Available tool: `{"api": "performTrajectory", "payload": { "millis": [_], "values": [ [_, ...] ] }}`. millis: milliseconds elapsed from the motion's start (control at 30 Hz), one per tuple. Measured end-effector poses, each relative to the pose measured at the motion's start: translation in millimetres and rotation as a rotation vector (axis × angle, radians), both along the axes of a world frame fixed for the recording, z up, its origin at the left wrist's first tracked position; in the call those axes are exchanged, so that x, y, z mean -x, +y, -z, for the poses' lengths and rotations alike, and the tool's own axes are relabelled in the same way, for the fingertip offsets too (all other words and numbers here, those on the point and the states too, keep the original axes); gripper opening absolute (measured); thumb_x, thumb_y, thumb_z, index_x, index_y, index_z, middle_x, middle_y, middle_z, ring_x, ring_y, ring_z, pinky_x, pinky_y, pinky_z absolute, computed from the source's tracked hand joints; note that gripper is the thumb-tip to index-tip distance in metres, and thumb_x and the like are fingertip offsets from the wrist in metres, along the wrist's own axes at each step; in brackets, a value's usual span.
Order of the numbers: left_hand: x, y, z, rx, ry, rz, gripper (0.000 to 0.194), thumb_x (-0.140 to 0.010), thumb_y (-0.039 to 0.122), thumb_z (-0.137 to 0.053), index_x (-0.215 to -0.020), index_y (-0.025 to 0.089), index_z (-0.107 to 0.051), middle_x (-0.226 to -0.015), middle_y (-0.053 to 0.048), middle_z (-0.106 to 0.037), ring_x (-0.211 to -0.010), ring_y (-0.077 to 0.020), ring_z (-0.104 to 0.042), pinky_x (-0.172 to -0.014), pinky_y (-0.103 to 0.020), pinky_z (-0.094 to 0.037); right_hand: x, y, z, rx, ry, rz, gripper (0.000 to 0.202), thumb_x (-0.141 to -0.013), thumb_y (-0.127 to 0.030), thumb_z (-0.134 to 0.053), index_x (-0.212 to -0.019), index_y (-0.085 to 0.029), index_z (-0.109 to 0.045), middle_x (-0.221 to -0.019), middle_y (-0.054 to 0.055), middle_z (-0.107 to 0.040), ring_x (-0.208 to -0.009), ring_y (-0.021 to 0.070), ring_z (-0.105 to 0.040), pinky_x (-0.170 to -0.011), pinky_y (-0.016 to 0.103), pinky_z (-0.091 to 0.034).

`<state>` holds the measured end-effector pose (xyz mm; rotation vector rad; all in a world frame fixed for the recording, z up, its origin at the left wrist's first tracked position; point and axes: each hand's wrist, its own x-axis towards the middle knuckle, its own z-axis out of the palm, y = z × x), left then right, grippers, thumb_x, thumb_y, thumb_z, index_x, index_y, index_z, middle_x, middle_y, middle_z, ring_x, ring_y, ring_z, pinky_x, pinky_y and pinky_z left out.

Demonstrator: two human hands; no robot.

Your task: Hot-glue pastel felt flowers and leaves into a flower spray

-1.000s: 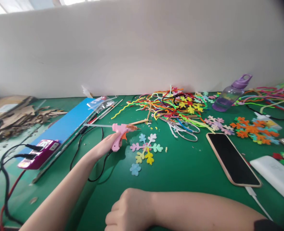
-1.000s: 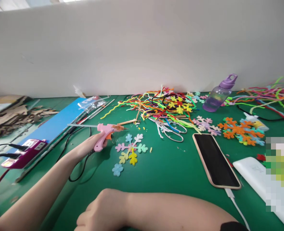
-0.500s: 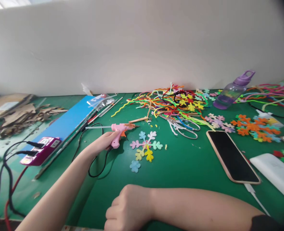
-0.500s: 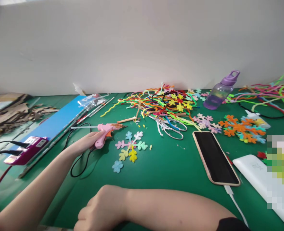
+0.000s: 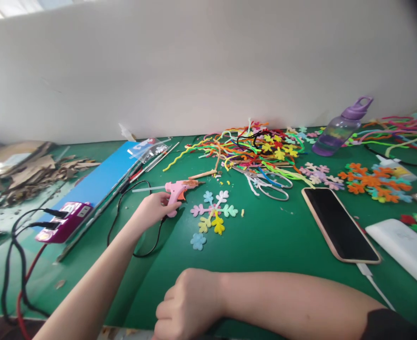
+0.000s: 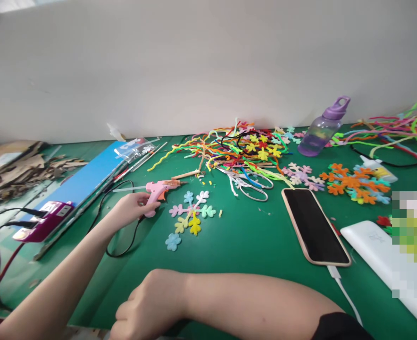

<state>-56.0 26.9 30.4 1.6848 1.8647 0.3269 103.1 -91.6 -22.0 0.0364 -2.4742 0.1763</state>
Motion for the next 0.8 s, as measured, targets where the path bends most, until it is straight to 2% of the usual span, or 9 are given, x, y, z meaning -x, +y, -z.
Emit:
{"api": "performTrajectory", "payload": {
  "millis": [167,300,500,567,667,733,800],
  "values": [
    [2,3,-2.2,-0.053,0.096,-0.035,0.041,-0.067,0.055,-0.064,-0.089,0.02,-0.068,-0.073,-0.003,-0.073,-0.071,-0.0252,-0.067,-0.062,-0.027,-0.041,0,0,-0.7,0.009,0.005,-0.013,0.037,-0.083,-0.036,-0.048,-0.053,-0.021,-0.032,-0.045,-0.008,-0.044,-0.04,0.0098,-0.051,-0.033,0.022,-0.022],
    [2,4,-4.2,-0.076,0.167,-0.039,0.039,-0.071,0.055,-0.061,-0.09,0.022,-0.067,-0.067,-0.001,-0.073,-0.075,-0.0259,-0.068,-0.066,-0.028,-0.042,0,0,-0.5,0.013,-0.026,-0.014,0.036,-0.082,-0.036,-0.048,-0.054,-0.021,-0.034,-0.045,-0.008,-0.044,-0.041,0.01,-0.052,-0.034,0.021,-0.024],
    [0,1,-3.3,-0.136,0.289,-0.036,0.041,-0.075,0.058,-0.056,-0.095,0.023,-0.062,-0.07,-0.003,-0.074,-0.087,-0.029,-0.066,-0.068,-0.029,-0.041,0,1,-1.6,0.033,-0.058,-0.027,0.036,-0.081,-0.037,-0.05,-0.053,-0.021,-0.034,-0.047,-0.008,-0.045,-0.041,0.0104,-0.051,-0.035,0.022,-0.026],
    [-1,-2,-3.0,-0.142,0.321,-0.022,0.041,-0.076,0.058,-0.056,-0.096,0.023,-0.061,-0.076,-0.004,-0.074,-0.088,-0.0297,-0.066,-0.066,-0.029,-0.04,-1,1,-3.0,0.043,-0.075,-0.037,0.035,-0.082,-0.037,-0.049,-0.054,-0.021,-0.036,-0.048,-0.008,-0.046,-0.042,0.0103,-0.051,-0.035,0.022,-0.027],
    [-5,-10,-4.5,-0.194,0.461,-0.019,0.047,-0.079,0.063,-0.049,-0.1,0.023,-0.06,-0.099,-0.009,-0.072,-0.086,-0.03,-0.065,-0.061,-0.029,-0.037,-2,1,-4.1,0.037,-0.073,-0.029,0.036,-0.085,-0.036,-0.046,-0.053,-0.021,-0.036,-0.049,-0.007,-0.048,-0.044,0.0104,-0.051,-0.037,0.023,-0.028],
    [-12,-18,-6.9,-0.298,0.598,-0.018,0.051,-0.082,0.064,-0.043,-0.108,0.023,-0.057,-0.112,-0.01,-0.067,-0.083,-0.0295,-0.065,-0.057,-0.029,-0.034,-2,1,-3.8,0.032,-0.073,-0.026,0.037,-0.087,-0.035,-0.045,-0.053,-0.02,-0.037,-0.049,-0.007,-0.048,-0.045,0.0108,-0.053,-0.037,0.024,-0.028],
    [-21,-28,-9.5,-0.403,0.621,0.017,0.045,-0.087,0.058,-0.039,-0.109,0.022,-0.056,-0.11,-0.009,-0.066,-0.084,-0.0272,-0.064,-0.058,-0.029,-0.035,-2,1,-3.4,0.039,-0.085,-0.041,0.037,-0.086,-0.035,-0.046,-0.053,-0.02,-0.038,-0.049,-0.007,-0.049,-0.045,0.0112,-0.054,-0.036,0.024,-0.028]
  ]
}}
